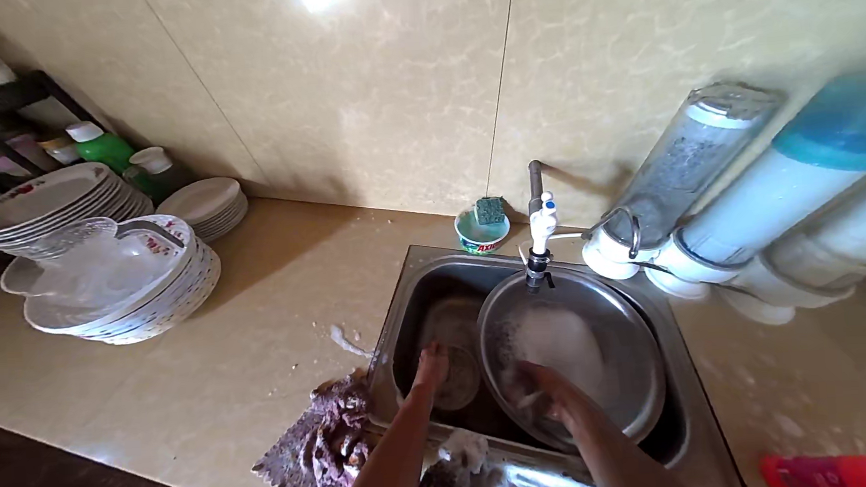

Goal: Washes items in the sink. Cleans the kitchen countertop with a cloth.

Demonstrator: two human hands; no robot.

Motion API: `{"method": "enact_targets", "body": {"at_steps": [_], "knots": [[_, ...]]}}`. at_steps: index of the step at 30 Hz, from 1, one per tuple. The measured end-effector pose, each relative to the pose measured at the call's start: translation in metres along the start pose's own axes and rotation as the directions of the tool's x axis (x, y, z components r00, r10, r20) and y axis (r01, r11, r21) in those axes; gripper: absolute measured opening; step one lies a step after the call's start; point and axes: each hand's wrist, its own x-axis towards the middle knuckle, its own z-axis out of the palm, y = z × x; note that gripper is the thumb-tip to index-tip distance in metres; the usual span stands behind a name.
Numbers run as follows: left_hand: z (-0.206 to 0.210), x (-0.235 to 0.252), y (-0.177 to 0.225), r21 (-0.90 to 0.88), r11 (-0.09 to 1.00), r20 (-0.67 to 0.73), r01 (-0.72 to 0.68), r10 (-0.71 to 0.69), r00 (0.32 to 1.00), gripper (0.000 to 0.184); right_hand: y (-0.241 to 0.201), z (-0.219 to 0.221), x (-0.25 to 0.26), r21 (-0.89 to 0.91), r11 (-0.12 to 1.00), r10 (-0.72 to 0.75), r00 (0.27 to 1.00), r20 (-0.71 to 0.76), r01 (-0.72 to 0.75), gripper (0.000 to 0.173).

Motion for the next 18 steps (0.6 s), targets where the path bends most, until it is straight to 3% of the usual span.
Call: {"method": "enact_targets", "body": {"at_steps": [1, 3, 5, 7, 10, 13, 15, 18], "knots": [[-0.001, 0.000, 0.002, 0.068, 0.998, 0.015, 0.017, -0.018, 1.000, 0.034, -0.010, 0.014, -0.005, 0.142, 0.990, -0.013, 0.989, 0.149, -0.008, 0.036], [0.000, -0.005, 0.000, 0.224, 0.974, 0.103, 0.021, -0.045, 0.994, 0.046, -0.028, 0.040, -0.028, 0.123, 0.992, -0.033, 0.962, 0.271, 0.000, 0.041], [0.003, -0.005, -0.021, 0.362, 0.924, 0.334, -0.125, -0.004, 0.942, 0.053, -0.036, 0.057, -0.053, -0.048, 0.995, -0.078, 0.974, 0.212, 0.090, 0.040], [0.006, 0.004, -0.023, 0.592, 0.734, 0.516, -0.334, -0.027, 0.856, 0.051, -0.032, 0.055, -0.066, -0.189, 0.963, -0.169, 0.978, 0.121, 0.190, 0.040], [0.007, 0.011, -0.007, 0.737, 0.617, 0.420, -0.275, -0.099, 0.902, 0.064, -0.016, 0.022, -0.071, -0.415, 0.869, -0.307, 0.951, -0.030, 0.267, 0.035], [0.019, 0.014, -0.011, 0.737, 0.513, 0.553, -0.440, -0.083, 0.829, 0.056, 0.001, -0.028, -0.070, -0.627, 0.766, -0.301, 0.941, -0.157, 0.141, 0.040], [0.017, 0.016, -0.014, 0.741, 0.528, 0.527, -0.415, -0.075, 0.847, 0.053, 0.018, -0.053, -0.061, -0.683, 0.728, -0.268, 0.940, -0.209, 0.055, 0.041], [0.016, 0.016, -0.004, 0.737, 0.642, 0.412, -0.212, -0.179, 0.893, 0.055, 0.026, -0.069, -0.055, -0.664, 0.747, -0.238, 0.939, -0.246, 0.015, 0.040]]}}
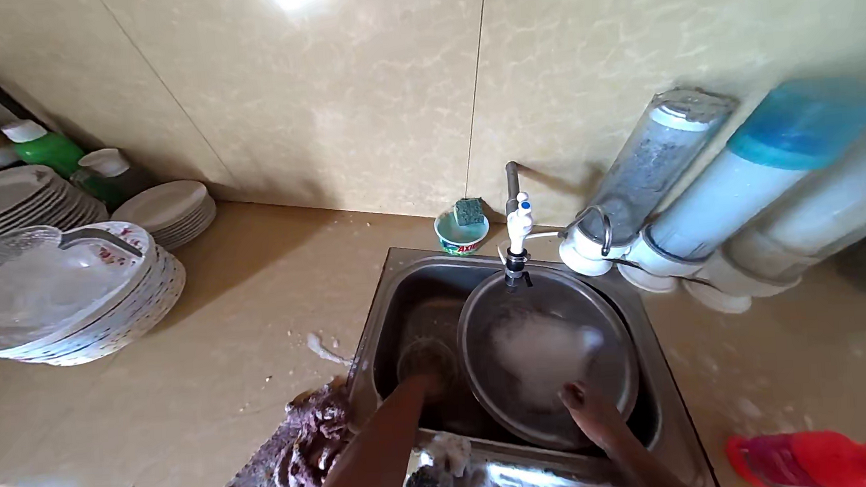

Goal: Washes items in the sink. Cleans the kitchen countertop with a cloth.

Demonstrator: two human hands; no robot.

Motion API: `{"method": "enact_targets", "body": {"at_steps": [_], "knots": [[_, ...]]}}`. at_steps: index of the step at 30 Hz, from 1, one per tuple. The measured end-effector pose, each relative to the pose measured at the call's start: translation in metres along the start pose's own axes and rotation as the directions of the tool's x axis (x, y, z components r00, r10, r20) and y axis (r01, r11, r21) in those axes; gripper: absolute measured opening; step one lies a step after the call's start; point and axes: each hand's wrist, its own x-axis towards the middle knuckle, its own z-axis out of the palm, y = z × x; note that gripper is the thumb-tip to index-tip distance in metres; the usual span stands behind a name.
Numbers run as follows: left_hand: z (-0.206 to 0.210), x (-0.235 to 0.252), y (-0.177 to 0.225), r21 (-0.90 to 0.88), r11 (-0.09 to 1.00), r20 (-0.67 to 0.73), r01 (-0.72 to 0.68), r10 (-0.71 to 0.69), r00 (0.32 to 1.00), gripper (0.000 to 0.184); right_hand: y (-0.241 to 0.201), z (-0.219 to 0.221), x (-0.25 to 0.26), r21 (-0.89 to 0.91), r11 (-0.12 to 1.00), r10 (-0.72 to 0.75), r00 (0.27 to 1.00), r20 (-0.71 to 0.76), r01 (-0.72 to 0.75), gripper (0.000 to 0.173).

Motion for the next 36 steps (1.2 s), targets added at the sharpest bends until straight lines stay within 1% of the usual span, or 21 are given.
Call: {"method": "enact_targets", "body": {"at_steps": [3, 5, 6, 8, 9, 10, 11, 13, 14, 17, 19, 21, 23, 24, 25, 27, 29, 31, 32, 34, 36], "knots": [[0.011, -0.003, 0.001, 0.115, 0.989, 0.130, -0.095, 0.080, 0.988, 0.053, 0.000, 0.000, 0.005, 0.084, 0.996, -0.002, 1.000, 0.027, 0.000, 0.042], [0.014, 0.001, -0.007, 0.270, 0.947, 0.101, -0.174, 0.151, 0.983, 0.061, 0.000, 0.001, 0.007, 0.042, 0.999, -0.033, 0.998, 0.059, 0.030, 0.041], [0.009, -0.002, -0.009, 0.262, 0.946, 0.041, -0.189, 0.185, 0.982, 0.055, 0.000, 0.000, 0.008, 0.015, 0.999, -0.044, 0.997, 0.066, 0.043, 0.040], [-0.008, -0.020, -0.012, 0.027, 0.975, -0.159, -0.222, 0.224, 0.962, 0.044, 0.001, -0.001, 0.007, 0.026, 0.998, -0.052, 0.997, 0.056, 0.050, 0.038], [-0.016, -0.028, -0.017, -0.218, 0.941, -0.300, -0.257, 0.186, 0.936, 0.043, 0.003, -0.001, 0.008, 0.061, 0.997, -0.052, 0.998, 0.048, 0.049, 0.037], [-0.020, -0.032, -0.022, -0.489, 0.807, -0.451, -0.332, 0.092, 0.888, 0.039, 0.004, -0.001, 0.009, 0.104, 0.994, -0.045, 0.998, 0.039, 0.040, 0.037], [-0.021, -0.032, -0.025, -0.699, 0.569, -0.550, -0.433, -0.041, 0.834, 0.034, 0.005, -0.001, 0.010, 0.152, 0.988, -0.028, 0.999, 0.035, 0.023, 0.038], [-0.023, -0.031, -0.027, -0.841, 0.022, -0.528, -0.541, -0.250, 0.812, 0.035, 0.004, 0.001, 0.012, 0.230, 0.973, 0.013, 1.000, 0.028, -0.019, 0.039], [-0.024, -0.033, -0.027, -0.825, -0.135, -0.498, -0.549, -0.286, 0.819, 0.037, 0.002, 0.002, 0.013, 0.256, 0.966, 0.030, 0.999, 0.023, -0.035, 0.039], [-0.018, -0.037, -0.022, -0.782, -0.227, -0.496, -0.580, -0.335, 0.801, 0.039, 0.003, 0.008, 0.022, 0.287, 0.956, 0.055, 0.998, 0.015, -0.057, 0.040], [-0.015, -0.038, -0.019, -0.771, -0.174, -0.521, -0.613, -0.383, 0.763, 0.038, 0.006, 0.012, 0.032, 0.262, 0.963, 0.067, 0.998, 0.016, -0.069, 0.040], [-0.016, -0.042, -0.013, -0.795, -0.028, -0.535, -0.606, -0.439, 0.722, 0.033, 0.004, 0.014, 0.036, 0.314, 0.941, 0.130, 0.991, 0.016, -0.128, 0.041], [-0.013, -0.043, -0.015, -0.754, 0.360, -0.656, -0.550, -0.358, 0.665, 0.028, 0.000, 0.012, 0.038, 0.483, 0.844, 0.249, 0.968, 0.032, -0.233, 0.044], [-0.012, -0.045, -0.017, -0.664, 0.597, -0.690, -0.449, -0.259, 0.676, 0.032, -0.001, 0.011, 0.040, 0.572, 0.769, 0.313, 0.948, 0.055, -0.287, 0.046], [-0.012, -0.049, -0.015, -0.531, 0.788, -0.655, -0.310, -0.150, 0.740, 0.040, -0.001, 0.010, 0.043, 0.641, 0.698, 0.363, 0.929, 0.068, -0.320, 0.047], [-0.005, -0.049, -0.003, -0.178, 0.979, -0.433, -0.097, 0.011, 0.901, 0.047, 0.002, 0.015, 0.050, 0.693, 0.648, 0.399, 0.916, 0.045, -0.316, 0.045], [0.008, -0.041, 0.006, 0.048, 0.998, -0.167, -0.049, 0.056, 0.984, 0.055, 0.000, 0.026, 0.054, 0.579, 0.751, 0.381, 0.924, 0.013, -0.318, 0.042], [0.016, -0.024, 0.001, 0.022, 0.999, -0.027, -0.047, 0.047, 0.999, 0.061, -0.017, 0.034, 0.046, 0.427, 0.848, 0.314, 0.947, 0.071, -0.313, 0.045], [0.014, -0.020, -0.002, -0.051, 0.998, -0.013, -0.041, 0.040, 0.999, 0.063, -0.031, 0.038, 0.042, 0.450, 0.832, 0.297, 0.946, 0.133, -0.324, 0.046], [0.005, -0.019, -0.008, -0.214, 0.975, -0.113, -0.064, 0.040, 0.993, 0.060, -0.065, 0.048, 0.034, 0.641, 0.697, 0.184, 0.945, 0.271, -0.319, 0.038], [-0.005, -0.022, -0.015, -0.393, 0.914, -0.241, -0.104, 0.006, 0.970, 0.051, -0.096, 0.049, 0.022, 0.755, 0.596, -0.079, 0.915, 0.395, -0.275, 0.039]]}}
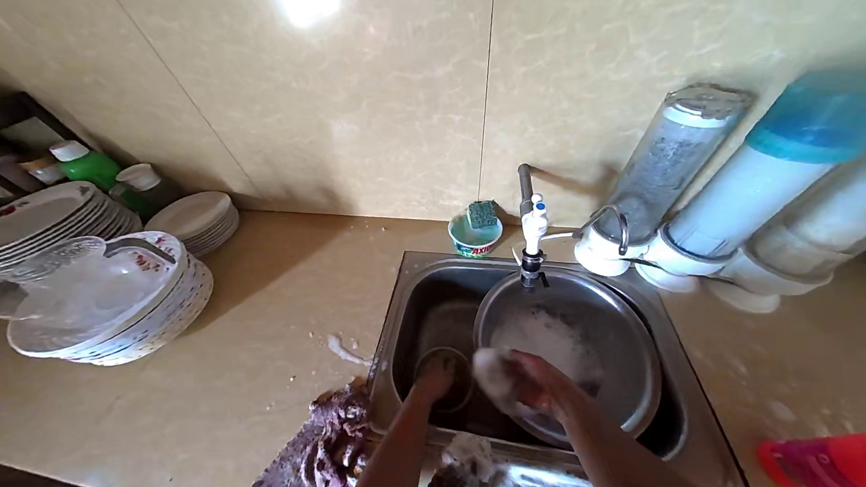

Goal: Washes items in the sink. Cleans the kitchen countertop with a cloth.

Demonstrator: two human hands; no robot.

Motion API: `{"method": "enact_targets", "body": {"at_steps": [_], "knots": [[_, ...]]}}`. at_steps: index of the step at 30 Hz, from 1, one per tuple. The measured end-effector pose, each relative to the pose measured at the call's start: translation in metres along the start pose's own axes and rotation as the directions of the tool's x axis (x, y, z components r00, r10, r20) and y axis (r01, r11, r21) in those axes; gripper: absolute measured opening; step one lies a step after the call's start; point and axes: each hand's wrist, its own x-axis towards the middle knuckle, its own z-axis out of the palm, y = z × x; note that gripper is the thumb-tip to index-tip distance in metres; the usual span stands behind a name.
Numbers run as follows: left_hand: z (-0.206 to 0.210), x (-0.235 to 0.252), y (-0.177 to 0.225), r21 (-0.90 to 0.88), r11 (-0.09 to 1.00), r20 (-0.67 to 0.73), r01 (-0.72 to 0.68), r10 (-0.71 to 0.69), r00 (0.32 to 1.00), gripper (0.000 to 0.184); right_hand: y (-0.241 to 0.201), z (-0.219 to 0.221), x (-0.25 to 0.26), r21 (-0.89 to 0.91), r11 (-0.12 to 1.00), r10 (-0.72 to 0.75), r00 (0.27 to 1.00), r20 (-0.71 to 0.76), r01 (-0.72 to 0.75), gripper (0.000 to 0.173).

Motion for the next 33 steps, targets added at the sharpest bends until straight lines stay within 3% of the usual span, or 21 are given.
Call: {"method": "enact_targets", "body": {"at_steps": [2, 4, 6, 8, 11, 14, 16, 18, 20, 22, 24, 26, 29, 30, 33], "knots": [[-0.007, -0.003, 0.002, -0.162, 0.985, -0.142, 0.052, -0.075, 0.987, 0.043, -0.017, 0.020, -0.016, -0.138, 0.990, -0.008, 0.986, 0.168, 0.031, 0.046], [-0.007, -0.002, 0.004, -0.141, 0.985, -0.135, 0.098, -0.117, 0.984, 0.045, -0.027, 0.033, -0.036, -0.407, 0.909, -0.018, 0.985, 0.171, 0.088, 0.045], [0.002, 0.008, -0.001, 0.136, 0.991, 0.058, -0.011, 0.003, 0.998, 0.051, -0.030, 0.029, -0.050, -0.625, 0.758, -0.134, 0.983, 0.126, 0.183, 0.043], [0.019, 0.014, -0.008, 0.415, 0.895, 0.268, -0.164, 0.052, 0.962, 0.054, -0.030, 0.010, -0.062, -0.739, 0.633, -0.262, 0.962, 0.075, 0.230, 0.039], [0.024, 0.011, -0.003, 0.555, 0.803, 0.340, -0.219, 0.022, 0.940, 0.048, -0.017, -0.038, -0.080, -0.778, 0.606, -0.390, 0.915, -0.106, 0.168, 0.037], [0.000, 0.005, 0.005, 0.297, 0.931, 0.184, -0.211, 0.161, 0.970, 0.044, 0.009, -0.093, -0.098, -0.788, 0.601, -0.516, 0.817, -0.259, 0.130, 0.038], [-0.016, -0.001, 0.007, -0.130, 0.976, -0.116, -0.174, 0.159, 0.980, 0.039, 0.030, -0.122, -0.105, -0.807, 0.575, -0.602, 0.739, -0.304, 0.137, 0.035], [-0.019, 0.005, 0.006, -0.479, 0.859, -0.400, -0.182, -0.029, 0.916, 0.039, 0.047, -0.139, -0.108, -0.794, 0.573, -0.673, 0.671, -0.313, 0.204, 0.030], [-0.020, 0.010, 0.006, -0.632, 0.749, -0.489, -0.199, -0.185, 0.853, 0.049, 0.057, -0.143, -0.109, -0.804, 0.539, -0.717, 0.636, -0.284, 0.249, 0.027], [-0.021, 0.005, 0.011, -0.669, 0.715, -0.508, -0.204, -0.239, 0.828, 0.055, 0.062, -0.141, -0.109, -0.822, 0.507, -0.731, 0.634, -0.252, 0.258, 0.026], [-0.021, -0.002, 0.014, -0.510, 0.839, -0.581, -0.191, -0.172, 0.795, 0.052, 0.068, -0.141, -0.106, -0.838, 0.466, -0.765, 0.605, -0.221, 0.284, 0.026], [-0.021, -0.008, 0.011, -0.168, 0.975, -0.579, -0.143, 0.020, 0.815, 0.044, 0.070, -0.143, -0.105, -0.835, 0.458, -0.778, 0.592, -0.211, 0.305, 0.026], [-0.020, -0.013, 0.009, 0.224, 0.968, -0.275, -0.116, 0.177, 0.945, 0.041, 0.069, -0.144, -0.106, -0.824, 0.477, -0.760, 0.615, -0.211, 0.306, 0.027], [-0.019, -0.016, 0.007, 0.273, 0.951, -0.206, -0.146, 0.206, 0.957, 0.043, 0.066, -0.142, -0.107, -0.819, 0.496, -0.738, 0.637, -0.224, 0.287, 0.028], [-0.024, -0.055, 0.010, 0.222, 0.937, -0.190, -0.271, 0.314, 0.930, 0.043, 0.055, -0.135, -0.112, -0.762, 0.594, -0.691, 0.648, -0.320, 0.258, 0.029]]}}
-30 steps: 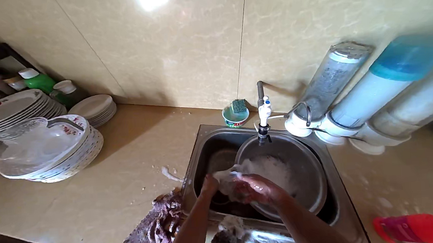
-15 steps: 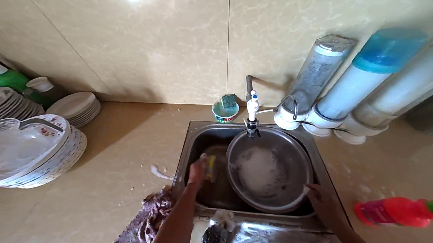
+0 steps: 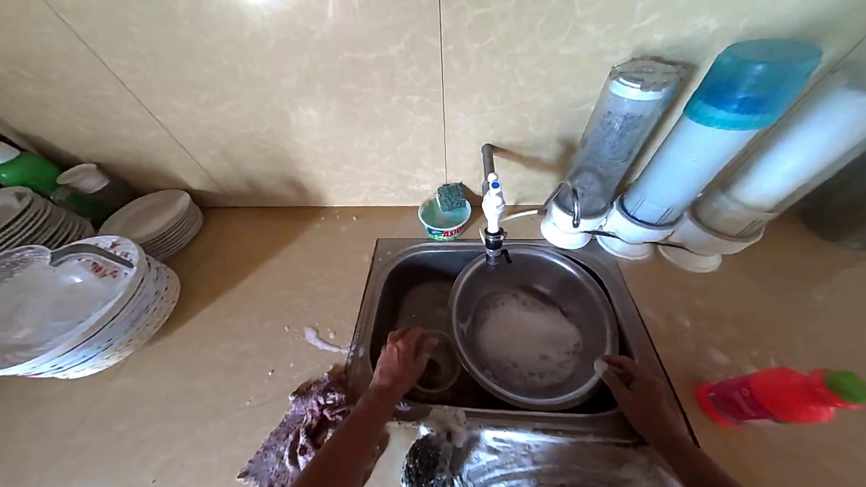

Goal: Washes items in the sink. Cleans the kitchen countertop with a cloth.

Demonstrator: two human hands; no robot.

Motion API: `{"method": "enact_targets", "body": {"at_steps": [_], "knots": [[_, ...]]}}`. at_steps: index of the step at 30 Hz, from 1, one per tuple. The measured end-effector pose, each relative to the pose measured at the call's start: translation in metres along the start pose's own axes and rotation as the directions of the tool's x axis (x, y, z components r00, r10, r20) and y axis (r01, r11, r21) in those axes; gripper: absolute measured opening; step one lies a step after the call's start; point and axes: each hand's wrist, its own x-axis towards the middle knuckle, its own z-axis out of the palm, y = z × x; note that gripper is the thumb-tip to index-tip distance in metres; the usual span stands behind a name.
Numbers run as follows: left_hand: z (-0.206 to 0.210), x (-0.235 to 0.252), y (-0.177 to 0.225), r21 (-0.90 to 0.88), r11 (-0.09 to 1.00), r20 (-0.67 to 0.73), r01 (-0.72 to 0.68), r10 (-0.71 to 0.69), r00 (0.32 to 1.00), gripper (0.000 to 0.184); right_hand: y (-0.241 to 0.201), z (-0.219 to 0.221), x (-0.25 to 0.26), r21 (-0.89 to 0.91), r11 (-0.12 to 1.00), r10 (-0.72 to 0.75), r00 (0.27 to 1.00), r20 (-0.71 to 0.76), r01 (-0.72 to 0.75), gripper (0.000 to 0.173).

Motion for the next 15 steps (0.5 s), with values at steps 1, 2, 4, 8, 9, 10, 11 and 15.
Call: {"method": "enact_targets", "body": {"at_steps": [1, 2, 4, 8, 9, 10, 11, 15], "knots": [[-0.009, -0.020, 0.005, -0.058, 0.997, 0.049, -0.056, 0.059, 0.997, 0.040, -0.003, 0.000, 0.001, 0.025, 0.999, 0.026, 0.999, -0.025, -0.026, 0.029], [-0.018, -0.043, 0.011, -0.111, 0.989, 0.168, -0.101, 0.119, 0.979, 0.039, -0.006, 0.000, 0.004, 0.039, 0.998, 0.044, 0.998, -0.038, -0.042, 0.029], [-0.020, -0.083, 0.015, -0.085, 0.981, 0.400, -0.175, 0.194, 0.896, 0.046, -0.015, 0.001, 0.012, 0.032, 0.998, 0.057, 0.998, -0.022, -0.056, 0.031], [0.019, -0.119, 0.017, 0.073, 0.969, 0.412, -0.237, 0.187, 0.892, 0.055, -0.031, 0.030, 0.041, 0.248, 0.931, 0.220, 0.954, 0.202, -0.267, 0.036], [0.021, -0.119, 0.018, 0.042, 0.971, 0.355, -0.237, 0.207, 0.912, 0.053, -0.032, 0.040, 0.050, 0.303, 0.876, 0.300, 0.915, 0.269, -0.376, 0.038], [0.021, -0.118, 0.019, -0.020, 0.972, 0.277, -0.234, 0.231, 0.933, 0.050, -0.032, 0.049, 0.057, 0.333, 0.813, 0.380, 0.869, 0.318, -0.477, 0.041], [0.018, -0.116, 0.020, -0.105, 0.967, 0.162, -0.233, 0.248, 0.955, 0.050, -0.031, 0.056, 0.063, 0.356, 0.751, 0.446, 0.825, 0.349, -0.556, 0.043], [0.003, -0.087, 0.021, -0.322, 0.925, -0.300, -0.200, 0.101, 0.949, 0.053, -0.019, 0.081, 0.079, 0.467, 0.562, 0.619, 0.722, 0.309, -0.682, 0.048]]}}
